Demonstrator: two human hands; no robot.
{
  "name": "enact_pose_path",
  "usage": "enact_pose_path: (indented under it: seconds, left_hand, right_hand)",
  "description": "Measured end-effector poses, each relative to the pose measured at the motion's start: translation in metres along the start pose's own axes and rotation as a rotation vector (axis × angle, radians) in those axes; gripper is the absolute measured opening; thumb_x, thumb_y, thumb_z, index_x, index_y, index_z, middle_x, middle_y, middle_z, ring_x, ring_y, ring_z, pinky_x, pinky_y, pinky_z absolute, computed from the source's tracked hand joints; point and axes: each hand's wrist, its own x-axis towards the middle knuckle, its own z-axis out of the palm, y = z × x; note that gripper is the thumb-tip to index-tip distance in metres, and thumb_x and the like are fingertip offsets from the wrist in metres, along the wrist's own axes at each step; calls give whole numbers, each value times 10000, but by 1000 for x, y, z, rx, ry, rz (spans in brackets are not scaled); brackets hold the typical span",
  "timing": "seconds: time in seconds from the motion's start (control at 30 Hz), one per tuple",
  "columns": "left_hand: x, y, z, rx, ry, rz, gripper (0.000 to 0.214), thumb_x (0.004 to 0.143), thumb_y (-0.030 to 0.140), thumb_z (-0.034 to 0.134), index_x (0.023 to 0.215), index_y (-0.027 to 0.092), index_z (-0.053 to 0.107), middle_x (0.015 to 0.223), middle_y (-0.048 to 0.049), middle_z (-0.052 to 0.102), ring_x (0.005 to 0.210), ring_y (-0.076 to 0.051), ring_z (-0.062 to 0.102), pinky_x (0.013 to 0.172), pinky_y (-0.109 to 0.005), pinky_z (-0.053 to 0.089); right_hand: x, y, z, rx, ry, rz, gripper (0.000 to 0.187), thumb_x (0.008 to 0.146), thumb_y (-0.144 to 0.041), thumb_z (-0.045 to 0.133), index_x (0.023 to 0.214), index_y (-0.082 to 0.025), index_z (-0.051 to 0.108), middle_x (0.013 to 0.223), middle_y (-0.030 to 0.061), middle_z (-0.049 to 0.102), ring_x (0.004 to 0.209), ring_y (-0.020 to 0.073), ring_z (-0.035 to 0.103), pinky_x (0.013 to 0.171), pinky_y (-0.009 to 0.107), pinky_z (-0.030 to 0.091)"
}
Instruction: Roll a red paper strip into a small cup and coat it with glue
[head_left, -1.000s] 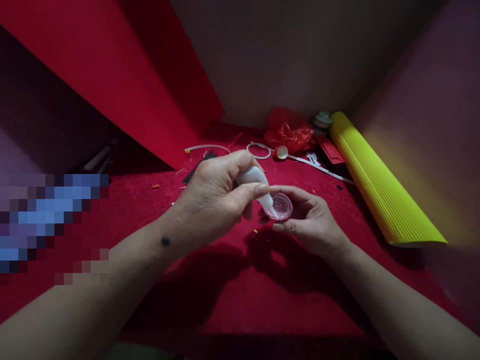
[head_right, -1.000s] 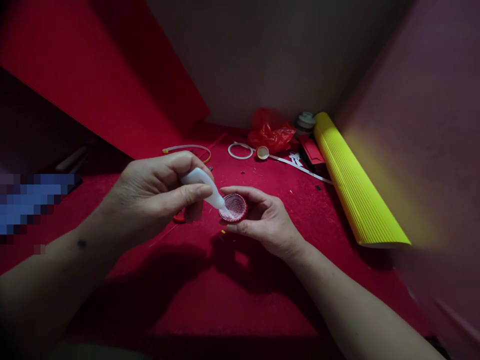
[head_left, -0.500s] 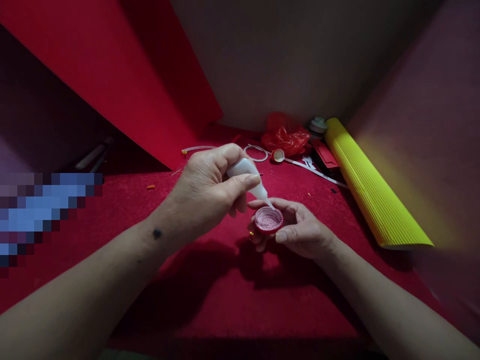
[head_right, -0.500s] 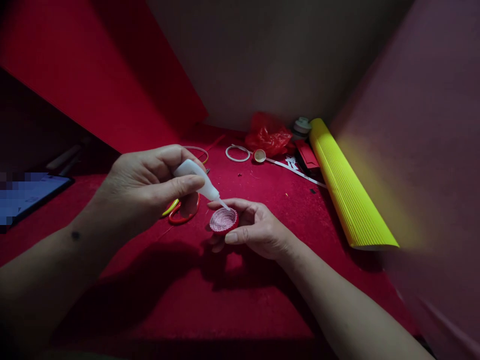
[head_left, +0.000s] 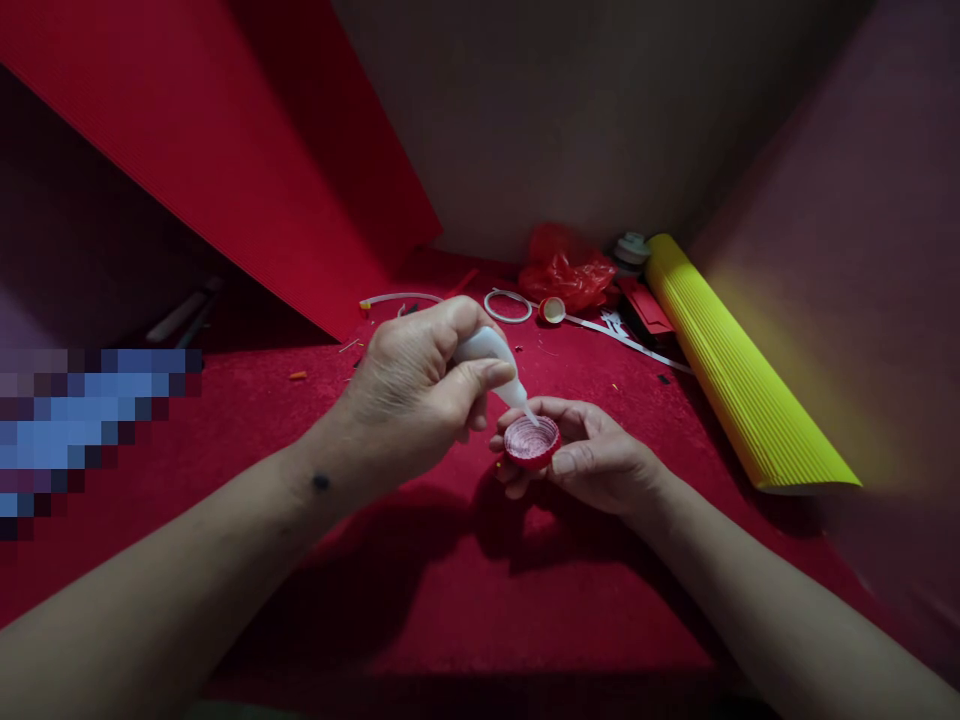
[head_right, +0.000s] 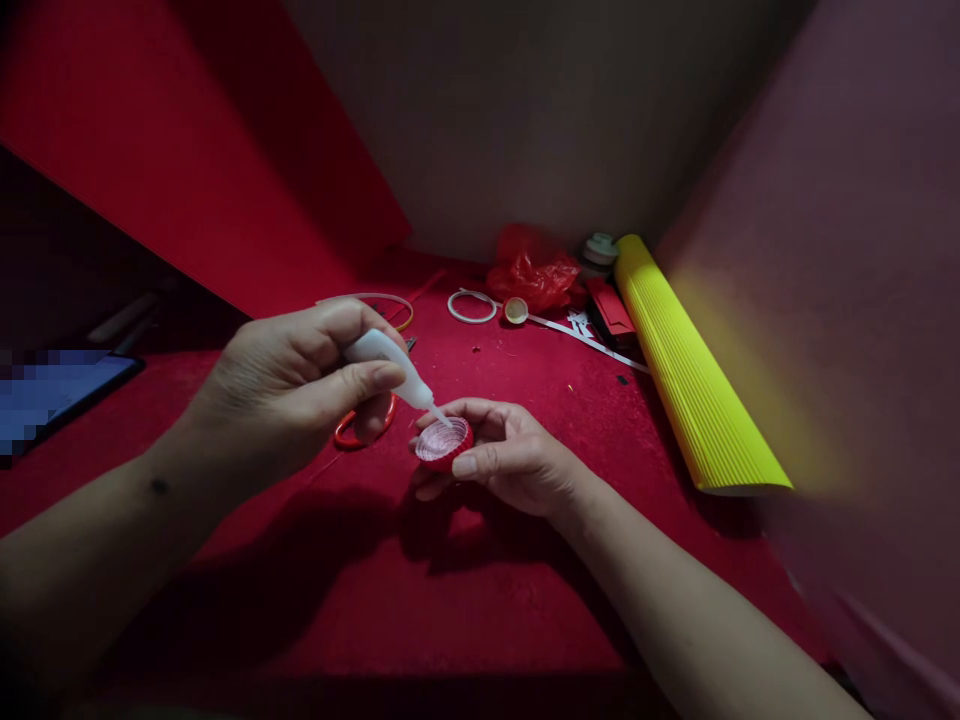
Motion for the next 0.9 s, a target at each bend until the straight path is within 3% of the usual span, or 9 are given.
enact_pose_path:
  seconds: [0.3, 0.5, 0.9]
  left_hand:
    - [1, -2, 3, -29, -10, 2, 160, 745, 81, 555, 622, 179, 521, 454, 44, 534, 360, -74, 458, 340, -181, 341]
    - [3, -4, 1, 21, -18, -22, 108, 762, 131, 556, 672, 188, 543, 429, 48, 504, 351, -87, 451, 336, -189, 330]
    - [0, -9, 2, 130, -33, 183, 148, 771, 78, 539, 665, 180, 555, 509, 46, 554, 418, -69, 449, 435, -196, 354]
  right_hand:
    - [1, 2, -2, 51, -4, 19, 503, 618, -130, 744, 1102, -137, 608, 889, 58, 699, 803, 215, 692, 744, 400, 571]
    - [1, 3, -4, 65, -2, -2, 435, 615, -160, 770, 1010, -163, 589, 867, 44, 701, 777, 209, 694, 699, 386, 581]
    - [2, 3, -7, 81, 9, -13, 392, 644, -176, 742, 1011, -154, 606, 897, 59, 704, 777, 216, 696, 693, 390, 575]
